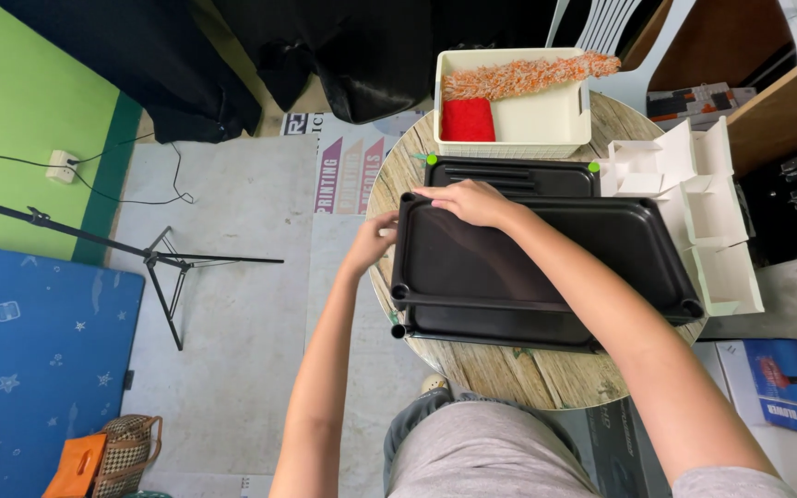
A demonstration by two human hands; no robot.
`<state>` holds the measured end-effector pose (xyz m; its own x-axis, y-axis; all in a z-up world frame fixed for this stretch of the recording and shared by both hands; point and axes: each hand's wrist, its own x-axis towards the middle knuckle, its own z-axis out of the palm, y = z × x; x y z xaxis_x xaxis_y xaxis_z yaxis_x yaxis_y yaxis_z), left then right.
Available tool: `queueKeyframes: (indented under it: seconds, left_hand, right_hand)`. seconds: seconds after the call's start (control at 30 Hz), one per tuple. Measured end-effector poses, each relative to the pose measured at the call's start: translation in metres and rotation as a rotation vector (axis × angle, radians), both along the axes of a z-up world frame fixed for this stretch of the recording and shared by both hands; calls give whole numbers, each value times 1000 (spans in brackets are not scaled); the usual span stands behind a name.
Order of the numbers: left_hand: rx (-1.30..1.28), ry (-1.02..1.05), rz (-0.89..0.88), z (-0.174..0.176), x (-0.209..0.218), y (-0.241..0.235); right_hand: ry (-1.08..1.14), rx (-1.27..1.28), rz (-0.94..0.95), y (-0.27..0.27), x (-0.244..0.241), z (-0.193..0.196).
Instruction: The person wipes several black cylindrical rods with a cloth and places them into a black tray. They then move the tray to a round table and insert the rods into the corners of a second black tray to assemble a small table or stand.
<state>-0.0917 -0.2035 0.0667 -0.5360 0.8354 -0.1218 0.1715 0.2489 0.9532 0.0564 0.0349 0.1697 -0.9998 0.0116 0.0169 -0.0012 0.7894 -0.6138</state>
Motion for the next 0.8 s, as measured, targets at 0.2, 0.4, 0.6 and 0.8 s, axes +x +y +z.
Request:
queueKeyframes:
  seconds: [0.2,0.4,0.6,0.8]
  left_hand:
    - [114,-85,13,-3,23,-2]
    - [211,-257,107,6,35,0]
    - [302,-71,106,-1,34,7]
    - [198,-121,181,15,36,3]
  right_hand:
    - [-143,95,-20,-12,7,22]
    - [5,-13,26,-9,15,19]
    - [-82,114,12,-17,24,20]
    - [-28,207,27,-26,24,13]
